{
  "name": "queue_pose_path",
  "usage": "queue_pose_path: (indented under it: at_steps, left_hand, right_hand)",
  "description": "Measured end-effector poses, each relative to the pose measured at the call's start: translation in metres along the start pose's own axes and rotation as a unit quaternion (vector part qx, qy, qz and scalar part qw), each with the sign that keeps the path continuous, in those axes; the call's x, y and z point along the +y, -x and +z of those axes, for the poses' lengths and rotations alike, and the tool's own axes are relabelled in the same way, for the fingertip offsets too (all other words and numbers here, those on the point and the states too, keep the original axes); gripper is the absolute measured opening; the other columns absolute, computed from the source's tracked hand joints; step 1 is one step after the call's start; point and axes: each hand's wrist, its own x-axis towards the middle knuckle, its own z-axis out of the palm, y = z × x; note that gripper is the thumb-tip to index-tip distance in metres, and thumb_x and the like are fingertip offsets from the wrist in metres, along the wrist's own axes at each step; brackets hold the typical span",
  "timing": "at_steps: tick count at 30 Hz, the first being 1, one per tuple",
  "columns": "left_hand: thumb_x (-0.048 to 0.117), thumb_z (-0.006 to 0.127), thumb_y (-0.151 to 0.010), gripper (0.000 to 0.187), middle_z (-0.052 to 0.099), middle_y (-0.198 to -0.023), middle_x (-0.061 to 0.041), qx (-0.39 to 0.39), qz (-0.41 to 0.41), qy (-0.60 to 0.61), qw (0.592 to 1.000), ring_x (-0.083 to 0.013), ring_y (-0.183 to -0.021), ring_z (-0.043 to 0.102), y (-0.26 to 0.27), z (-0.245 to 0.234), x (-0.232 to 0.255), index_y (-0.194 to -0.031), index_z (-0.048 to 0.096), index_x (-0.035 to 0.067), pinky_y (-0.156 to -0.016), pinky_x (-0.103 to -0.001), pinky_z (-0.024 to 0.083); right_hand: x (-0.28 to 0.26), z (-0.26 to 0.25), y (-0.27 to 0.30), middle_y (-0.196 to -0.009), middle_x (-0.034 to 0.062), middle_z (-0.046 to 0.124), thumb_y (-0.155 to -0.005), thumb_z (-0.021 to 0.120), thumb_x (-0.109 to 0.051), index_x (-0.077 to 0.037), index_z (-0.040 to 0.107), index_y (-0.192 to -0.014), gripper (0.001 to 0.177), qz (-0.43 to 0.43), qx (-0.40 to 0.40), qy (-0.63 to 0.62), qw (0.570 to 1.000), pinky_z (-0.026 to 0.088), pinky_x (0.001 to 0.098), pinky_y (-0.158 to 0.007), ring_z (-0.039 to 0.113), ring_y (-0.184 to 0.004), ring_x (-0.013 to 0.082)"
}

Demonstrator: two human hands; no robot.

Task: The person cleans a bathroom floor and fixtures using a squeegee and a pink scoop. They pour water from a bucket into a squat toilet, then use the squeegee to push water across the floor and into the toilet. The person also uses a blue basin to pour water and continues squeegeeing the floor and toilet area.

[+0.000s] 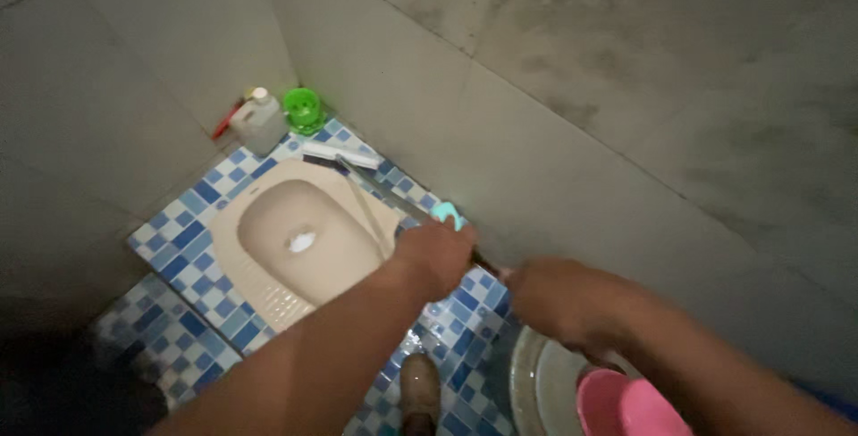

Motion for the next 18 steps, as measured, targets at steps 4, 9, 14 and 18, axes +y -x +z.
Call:
queue_pose_path:
  at_steps: [4, 9, 14, 18]
  left_hand:
    - [0.033, 0.061, -0.098, 0.034, 0.060, -0.128, -0.020, -0.043, -0.061, 0.076, 0.994, -0.0396, -0.117, 0.062, 0.009, -0.014, -0.036, -0.121, 0.057, 0.009, -0.093, -0.051, 0.053]
    - [0.028, 0.053, -0.103, 0.034, 0.062, -0.127, -0.021, -0.106, -0.068, 0.061, 0.990, -0.0337, -0.114, 0.068, 0.009, 0.003, -0.005, -0.128, 0.052, 0.006, -0.093, -0.045, 0.058]
    - [0.020, 0.061, -0.092, 0.028, 0.064, -0.128, -0.021, 0.011, 0.030, 0.102, 0.994, -0.0415, -0.122, 0.061, -0.010, 0.001, 0.044, -0.117, 0.059, 0.007, -0.095, -0.049, 0.053]
    - [0.019, 0.065, -0.088, 0.031, 0.067, -0.117, -0.020, -0.006, 0.037, 0.098, 0.995, -0.0402, -0.117, 0.063, -0.010, -0.023, 0.056, -0.116, 0.060, 0.008, -0.096, -0.049, 0.053]
  right_hand:
    - [-0.041, -0.002, -0.025, -0.085, 0.0225, 0.073, -0.095, 0.044, -0.013, 0.005, 0.066, -0.106, 0.031, -0.018, 0.005, -0.009, 1.000, 0.059, 0.0446, -0.059, 0.071, -0.064, 0.0290]
    - [-0.015, -0.009, -0.015, -0.080, 0.0221, 0.072, -0.090, 0.048, -0.010, 0.006, 0.066, -0.100, 0.026, -0.042, -0.025, 0.052, 0.997, 0.059, 0.0439, -0.052, 0.072, -0.061, 0.0291]
    - [0.060, -0.037, 0.019, -0.077, 0.0214, 0.072, -0.079, 0.055, -0.006, 0.006, 0.066, -0.096, 0.023, -0.114, -0.085, 0.115, 0.983, 0.060, 0.0438, -0.046, 0.075, -0.059, 0.0290]
    - [0.072, -0.048, 0.023, -0.066, 0.0268, 0.067, -0.098, 0.048, -0.013, -0.002, 0.074, -0.107, 0.029, 0.084, -0.078, -0.109, 0.987, 0.043, 0.0466, -0.041, 0.053, -0.046, 0.0317]
